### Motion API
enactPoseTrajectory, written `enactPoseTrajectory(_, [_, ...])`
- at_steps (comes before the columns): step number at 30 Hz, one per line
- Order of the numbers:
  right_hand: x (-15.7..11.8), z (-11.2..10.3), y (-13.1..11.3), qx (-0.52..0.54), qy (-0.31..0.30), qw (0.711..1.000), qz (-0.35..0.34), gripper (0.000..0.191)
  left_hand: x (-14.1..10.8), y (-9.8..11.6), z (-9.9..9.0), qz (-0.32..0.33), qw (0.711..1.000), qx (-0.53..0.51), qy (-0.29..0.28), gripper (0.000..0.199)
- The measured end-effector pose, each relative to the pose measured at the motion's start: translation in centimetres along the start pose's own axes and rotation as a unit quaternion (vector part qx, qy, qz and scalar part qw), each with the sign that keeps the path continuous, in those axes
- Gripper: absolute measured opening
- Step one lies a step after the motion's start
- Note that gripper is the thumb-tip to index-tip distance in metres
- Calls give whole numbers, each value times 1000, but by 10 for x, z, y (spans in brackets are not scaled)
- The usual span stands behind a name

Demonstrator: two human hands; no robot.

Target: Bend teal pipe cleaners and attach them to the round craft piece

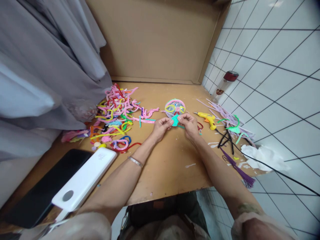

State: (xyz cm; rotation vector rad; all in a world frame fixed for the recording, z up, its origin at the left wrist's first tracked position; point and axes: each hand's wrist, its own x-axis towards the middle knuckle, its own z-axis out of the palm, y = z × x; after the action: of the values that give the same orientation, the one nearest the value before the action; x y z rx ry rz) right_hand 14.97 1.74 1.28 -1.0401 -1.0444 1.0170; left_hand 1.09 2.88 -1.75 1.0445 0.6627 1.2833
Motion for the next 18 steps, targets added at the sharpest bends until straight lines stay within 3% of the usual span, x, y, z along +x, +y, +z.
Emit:
enactPoseTrajectory(5, [0, -1, -2, -30, -42, 999, -17, 39, 0, 4, 2, -29, 998, -50, 1, 34])
enactPoseTrajectory(11, [-3, 4, 2, -70, -67, 994, -42, 44, 3, 15, 2, -56, 978, -181, 83, 27])
enactPoseTrajectory(18, [-10, 8, 5, -129, -83, 983, -98, 27, 0, 14, 6, -92, 972, -208, 59, 29])
